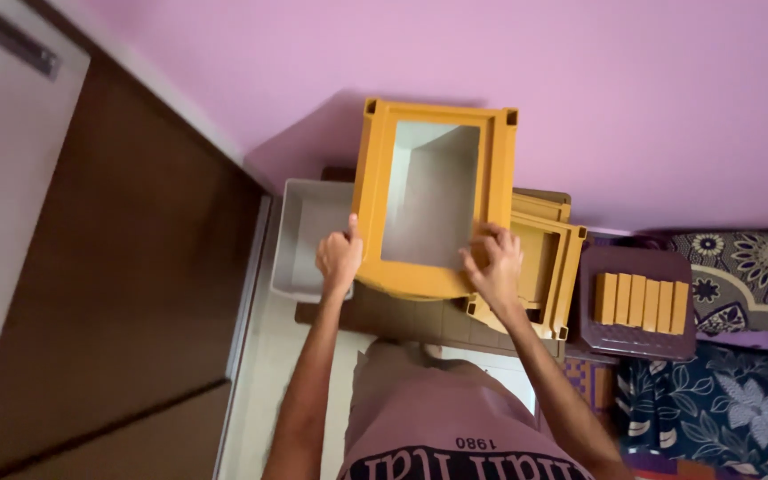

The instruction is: The person assembles modular storage containers by placing white bins into yellow frames and attaching yellow lids. They repeatedly open and close the lids and adjust the components on a low table.

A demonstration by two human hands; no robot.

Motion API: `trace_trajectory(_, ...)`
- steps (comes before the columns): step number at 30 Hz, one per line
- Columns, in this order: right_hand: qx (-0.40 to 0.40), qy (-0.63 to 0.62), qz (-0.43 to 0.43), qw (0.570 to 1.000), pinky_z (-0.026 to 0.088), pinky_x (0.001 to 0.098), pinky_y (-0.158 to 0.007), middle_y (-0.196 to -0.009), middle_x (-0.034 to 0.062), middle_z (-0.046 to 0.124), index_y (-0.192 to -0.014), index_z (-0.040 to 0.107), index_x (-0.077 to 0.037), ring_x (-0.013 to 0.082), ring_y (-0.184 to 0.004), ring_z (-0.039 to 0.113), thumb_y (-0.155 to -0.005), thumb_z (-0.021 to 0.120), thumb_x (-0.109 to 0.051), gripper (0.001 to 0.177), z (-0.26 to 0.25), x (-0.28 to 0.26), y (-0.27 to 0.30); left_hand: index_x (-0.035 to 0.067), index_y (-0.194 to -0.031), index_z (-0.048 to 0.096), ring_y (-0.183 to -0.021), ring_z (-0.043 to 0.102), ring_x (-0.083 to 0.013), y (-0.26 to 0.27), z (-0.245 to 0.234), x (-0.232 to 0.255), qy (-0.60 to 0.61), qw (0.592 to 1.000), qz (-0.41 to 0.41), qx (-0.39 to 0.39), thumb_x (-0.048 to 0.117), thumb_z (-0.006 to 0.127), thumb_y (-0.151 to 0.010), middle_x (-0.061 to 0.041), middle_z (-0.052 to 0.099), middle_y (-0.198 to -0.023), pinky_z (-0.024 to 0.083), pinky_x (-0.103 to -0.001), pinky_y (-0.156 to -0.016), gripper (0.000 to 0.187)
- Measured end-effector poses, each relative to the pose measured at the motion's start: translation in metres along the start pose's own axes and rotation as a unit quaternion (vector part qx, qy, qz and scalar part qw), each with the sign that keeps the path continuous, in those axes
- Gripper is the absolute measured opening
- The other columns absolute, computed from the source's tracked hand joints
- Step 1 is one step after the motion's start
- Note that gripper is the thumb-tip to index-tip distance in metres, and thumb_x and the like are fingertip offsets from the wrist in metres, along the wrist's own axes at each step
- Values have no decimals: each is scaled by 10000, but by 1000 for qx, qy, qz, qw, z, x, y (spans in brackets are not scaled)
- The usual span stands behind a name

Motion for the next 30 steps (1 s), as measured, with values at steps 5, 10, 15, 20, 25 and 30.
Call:
trace_trajectory(5,31,-42,7,999,477,477,-1044,-1277,175,650,-1077,700,-12,359,-1206,572,-902,789,-228,292,-19,16,7,-5,-841,780,-937,697,-434,12,2,-6,-6,999,-12,47,590,397,-1033,-252,742,-891,497,-545,-917,734)
trace_trajectory(10,1,-17,90,996,549,431,-808,-1153,214,649,-1135,659,32,346,-1032,628,-911,806,-249,388,-27,32,14,-17,-838,777,-975,684,-439,8,5,-13,-11,997,-44,67,552,405,-1037,-260,735,-935,498,-544,-914,709)
trace_trajectory(15,2,-64,131,989,586,389,-742,-1128,251,658,-1218,592,78,317,-968,690,-950,774,-322,514,-25,35,27,-14,-902,777,-1023,665,-463,1,12,-21,44,995,-70,64,460,433,-1013,-265,735,-998,493,-552,-922,596)
trace_trajectory(20,-18,-80,253,964,579,417,-741,-1018,221,719,-1263,577,64,306,-868,730,-972,684,-429,582,-9,60,33,-30,-889,770,-997,664,-490,-6,19,-25,59,994,-56,75,425,447,-1000,-283,726,-987,491,-570,-916,569)
trace_trajectory(25,-48,37,303,951,529,497,-738,-882,242,713,-1167,664,26,372,-822,683,-1059,527,-592,642,22,79,38,-28,-904,766,-956,686,-494,-9,23,-31,53,996,-40,67,411,453,-1009,-293,727,-958,518,-566,-904,549)
trace_trajectory(30,-64,39,387,919,506,504,-615,-736,238,676,-1123,680,13,357,-696,657,-1008,481,-701,750,36,92,39,16,-876,785,-904,684,-490,-7,19,-26,85,992,-8,97,365,477,-974,-267,731,-893,516,-576,-864,476)
Point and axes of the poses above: each hand's wrist, its own y-axis away from the middle knuckle, its own z-axis out of the palm, x = y × z, the point moved 6 cm from there along -y, towards the middle knuckle
